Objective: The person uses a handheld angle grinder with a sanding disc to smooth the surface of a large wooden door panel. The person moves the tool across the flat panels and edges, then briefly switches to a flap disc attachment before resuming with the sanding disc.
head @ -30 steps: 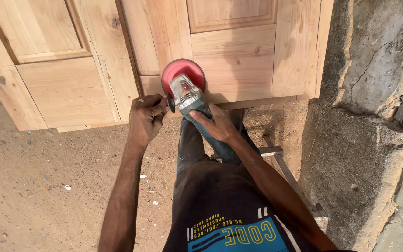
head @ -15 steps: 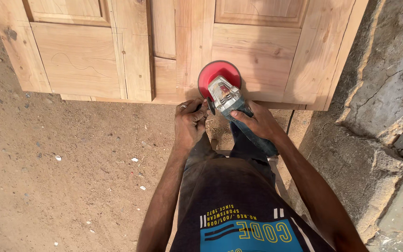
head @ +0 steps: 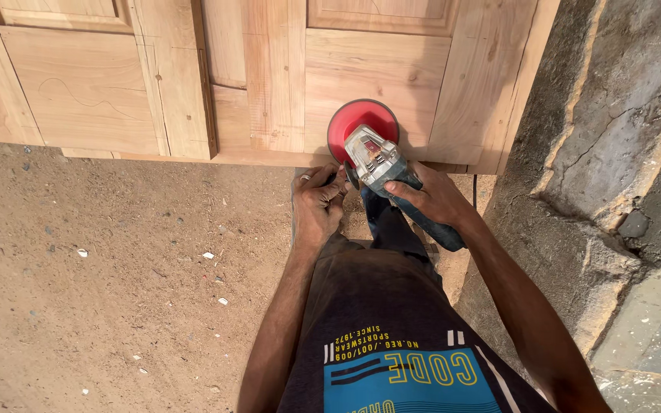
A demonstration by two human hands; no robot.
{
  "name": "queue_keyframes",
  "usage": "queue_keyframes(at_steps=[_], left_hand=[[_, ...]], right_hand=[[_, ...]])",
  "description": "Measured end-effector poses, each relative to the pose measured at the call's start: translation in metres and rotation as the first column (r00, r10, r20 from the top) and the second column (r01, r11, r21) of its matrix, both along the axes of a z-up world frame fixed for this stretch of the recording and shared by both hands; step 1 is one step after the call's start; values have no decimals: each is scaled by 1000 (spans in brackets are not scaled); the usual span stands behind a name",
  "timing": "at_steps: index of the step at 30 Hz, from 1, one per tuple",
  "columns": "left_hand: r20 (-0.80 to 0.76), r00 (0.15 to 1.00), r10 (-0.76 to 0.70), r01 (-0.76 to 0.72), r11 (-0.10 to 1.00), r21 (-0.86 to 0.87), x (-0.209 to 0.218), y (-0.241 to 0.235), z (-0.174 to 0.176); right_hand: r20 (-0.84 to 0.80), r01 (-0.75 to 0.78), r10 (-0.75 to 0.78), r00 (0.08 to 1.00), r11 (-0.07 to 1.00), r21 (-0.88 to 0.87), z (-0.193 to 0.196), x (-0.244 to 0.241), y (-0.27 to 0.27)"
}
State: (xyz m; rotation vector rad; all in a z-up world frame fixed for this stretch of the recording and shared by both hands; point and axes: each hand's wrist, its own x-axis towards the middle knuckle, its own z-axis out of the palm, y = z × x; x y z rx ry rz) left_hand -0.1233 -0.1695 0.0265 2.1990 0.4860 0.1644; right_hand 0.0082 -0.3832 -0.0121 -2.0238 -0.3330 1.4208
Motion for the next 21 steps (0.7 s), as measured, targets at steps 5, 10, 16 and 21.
queue_keyframes(at_steps=[5,10,16,21], left_hand=[[-70,997,-16,8,993,-115,18,-27,12],[-15,999,-45,43,996,-75,28,-57,13],[-11,993,-118,118,992,-34,28,-93,-6],[-83,967,-240,241,971,-4,49,-145,-33]], right_hand=[[-15,7,-8,1000,999,-45,6,5,-31],[0,38,-38,999,999,0,6,11,-67],[-51,164,-168,984,984,-71,2,1,-114],[-42,326,-333,942,938,-117,-5,-4,-177]])
